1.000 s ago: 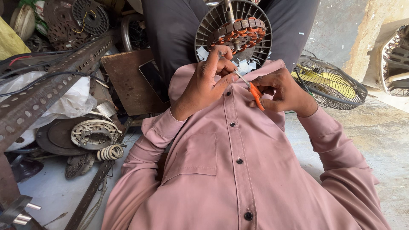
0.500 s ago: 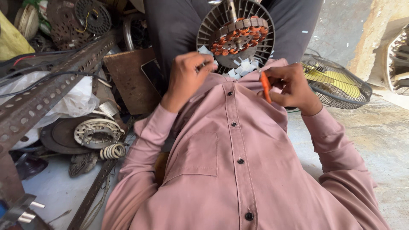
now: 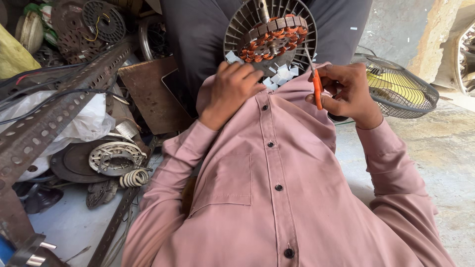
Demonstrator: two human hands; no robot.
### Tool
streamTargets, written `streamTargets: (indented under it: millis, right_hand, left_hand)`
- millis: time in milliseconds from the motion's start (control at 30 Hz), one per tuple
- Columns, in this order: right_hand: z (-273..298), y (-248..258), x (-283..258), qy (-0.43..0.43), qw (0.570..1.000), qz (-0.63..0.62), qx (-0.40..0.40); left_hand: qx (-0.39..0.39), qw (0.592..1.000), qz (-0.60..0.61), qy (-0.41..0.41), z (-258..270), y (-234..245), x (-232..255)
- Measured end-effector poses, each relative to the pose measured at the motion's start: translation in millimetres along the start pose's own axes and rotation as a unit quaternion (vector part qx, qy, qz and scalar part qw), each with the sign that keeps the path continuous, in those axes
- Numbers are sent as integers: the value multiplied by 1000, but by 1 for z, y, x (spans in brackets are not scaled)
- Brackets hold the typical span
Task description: The person holds a disassembled electric motor rotor and uses a screwdriver to scrape and clean the copper windings. The person rotates the rotor to access different sections and continues scraping the surface of the windings.
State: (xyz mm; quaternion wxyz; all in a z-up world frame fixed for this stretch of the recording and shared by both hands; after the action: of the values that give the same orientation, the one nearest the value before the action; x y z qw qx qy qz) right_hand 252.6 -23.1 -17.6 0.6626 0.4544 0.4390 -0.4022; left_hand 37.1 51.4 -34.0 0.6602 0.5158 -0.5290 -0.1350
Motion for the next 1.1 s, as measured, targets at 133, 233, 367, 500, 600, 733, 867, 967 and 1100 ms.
streamTargets:
  millis: [133, 233, 367, 500, 600, 733, 867, 967, 1100]
  right_hand:
    - [0, -3, -3, 11, 1000, 3, -10]
    - [-2, -5, -3, 18, 1000, 12, -13]
    - [-4, -10, -2, 19, 1000, 5, -25]
    - [-5, -11, -3, 23, 999, -6, -27]
    - [-3, -8, -1, 10, 999, 28, -16]
    - [-2, -10, 5, 11, 1000, 21, -17]
    - [-3, -25, 0, 39, 999, 1, -14]
    - [-3, -48, -11, 22, 999, -41, -19]
    - [-17, -69, -18, -6, 999, -40, 10]
  left_hand:
    - [-6, 999, -23, 33, -4, -20, 6]
    - [-32, 996, -49, 62, -2, -29, 6]
    - [-31, 995, -51, 81, 0, -35, 4]
    - [-32, 994, 3, 103, -1, -40, -4]
    - [-14, 994, 33, 102, -3, -36, -3]
    - [-5, 993, 70, 92, -2, -24, 1]
    - [94, 924, 348, 126, 3, -5, -5]
    - [164, 820, 529, 145, 0, -5, -4]
    - [216, 816, 514, 150, -7, 5, 6]
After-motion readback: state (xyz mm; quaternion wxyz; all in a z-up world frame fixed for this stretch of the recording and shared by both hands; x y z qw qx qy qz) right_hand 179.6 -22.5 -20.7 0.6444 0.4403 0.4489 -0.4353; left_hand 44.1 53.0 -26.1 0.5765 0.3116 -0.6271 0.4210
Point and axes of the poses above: each hand's wrist, its own z-axis away from the middle knuckle, its own y-axis out of the back of the hand, x = y × z, the point moved 8 cm from there along -z, towards the middle knuckle, and after that the axes turned 9 degrees about -x, right-handed, at the moved point
